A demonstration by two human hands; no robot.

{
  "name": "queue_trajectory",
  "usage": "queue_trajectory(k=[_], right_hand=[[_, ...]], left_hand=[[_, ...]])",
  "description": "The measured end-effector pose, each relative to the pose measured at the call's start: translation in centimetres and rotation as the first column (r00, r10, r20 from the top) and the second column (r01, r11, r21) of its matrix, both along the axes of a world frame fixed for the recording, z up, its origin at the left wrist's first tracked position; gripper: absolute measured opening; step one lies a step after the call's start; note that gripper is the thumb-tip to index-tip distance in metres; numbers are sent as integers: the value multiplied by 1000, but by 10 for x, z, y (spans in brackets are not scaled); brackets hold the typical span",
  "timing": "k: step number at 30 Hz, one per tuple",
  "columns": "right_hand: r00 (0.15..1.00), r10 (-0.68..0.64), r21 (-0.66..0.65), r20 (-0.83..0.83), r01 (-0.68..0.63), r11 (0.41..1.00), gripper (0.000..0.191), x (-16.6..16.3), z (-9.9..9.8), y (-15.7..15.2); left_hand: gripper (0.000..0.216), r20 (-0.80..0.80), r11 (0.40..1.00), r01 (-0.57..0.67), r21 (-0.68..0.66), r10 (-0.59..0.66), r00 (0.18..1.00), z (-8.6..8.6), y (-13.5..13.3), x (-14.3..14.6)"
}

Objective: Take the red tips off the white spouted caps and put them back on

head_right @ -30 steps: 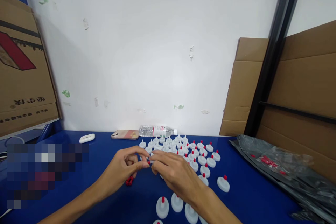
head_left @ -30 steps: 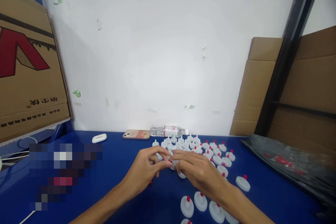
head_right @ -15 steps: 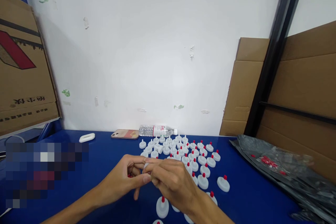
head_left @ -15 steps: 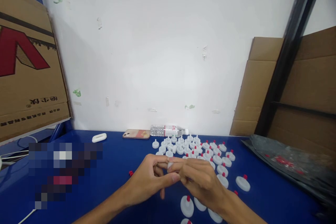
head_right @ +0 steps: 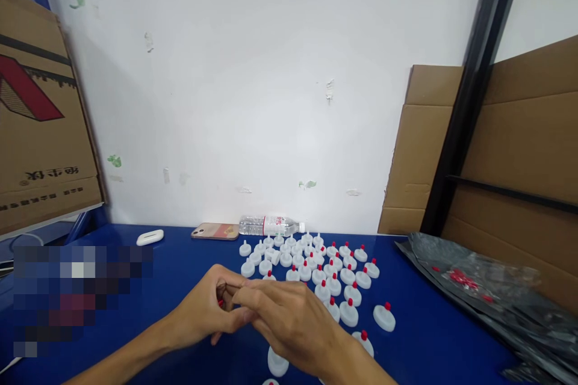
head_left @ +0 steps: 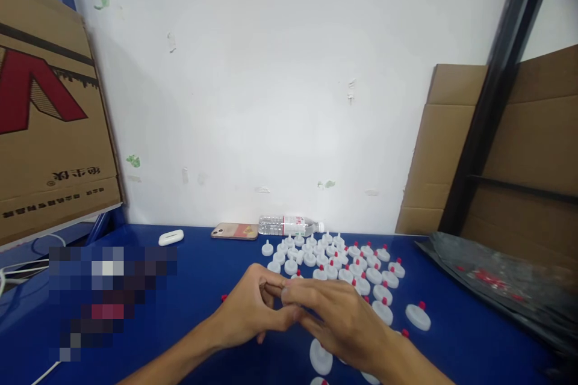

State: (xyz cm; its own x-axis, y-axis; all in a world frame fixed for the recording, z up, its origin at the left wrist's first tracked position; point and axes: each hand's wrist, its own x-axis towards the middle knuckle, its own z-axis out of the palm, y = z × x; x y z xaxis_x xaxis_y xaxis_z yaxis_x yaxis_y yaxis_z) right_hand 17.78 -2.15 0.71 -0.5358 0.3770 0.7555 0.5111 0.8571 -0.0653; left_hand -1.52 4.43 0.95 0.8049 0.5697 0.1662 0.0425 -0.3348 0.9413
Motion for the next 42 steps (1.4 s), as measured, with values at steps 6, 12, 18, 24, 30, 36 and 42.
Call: queue_trajectory(k=[6, 12, 18, 24, 30, 36, 42], right_hand=[[999, -30, -4, 41, 30, 1000, 32, -1, 0, -3], [999, -44, 26, 26, 43, 999, 27, -4, 3, -4], [991, -124, 119, 59, 116, 986, 26, 0, 7, 0], [957, -201, 41, 208, 196, 980, 10, 6, -2, 10], [936, -210, -148, 284, 259, 955, 12, 9, -4, 13], [939, -305, -259, 159, 338, 905, 22, 30, 15, 16], [796, -588, -251, 143, 604, 757, 45, 69, 5, 38]], left_hand=[[15, 54, 1000, 6, -12, -6, 999, 6, -4, 2], [25, -30, 1000, -8, 8, 8, 1000, 7, -2, 0], [28, -136, 870, -73, 488, 158, 978, 15, 11, -9], [31, -173, 460, -136, 878, 567, 805, 11, 41, -27], [21, -298, 432, 34, 901, 561, 772, 1, 55, -32], [21, -320, 422, 42, 905, 614, 721, 1, 56, -32], [21, -391, 462, 95, 882, 603, 696, 2, 55, -32]])
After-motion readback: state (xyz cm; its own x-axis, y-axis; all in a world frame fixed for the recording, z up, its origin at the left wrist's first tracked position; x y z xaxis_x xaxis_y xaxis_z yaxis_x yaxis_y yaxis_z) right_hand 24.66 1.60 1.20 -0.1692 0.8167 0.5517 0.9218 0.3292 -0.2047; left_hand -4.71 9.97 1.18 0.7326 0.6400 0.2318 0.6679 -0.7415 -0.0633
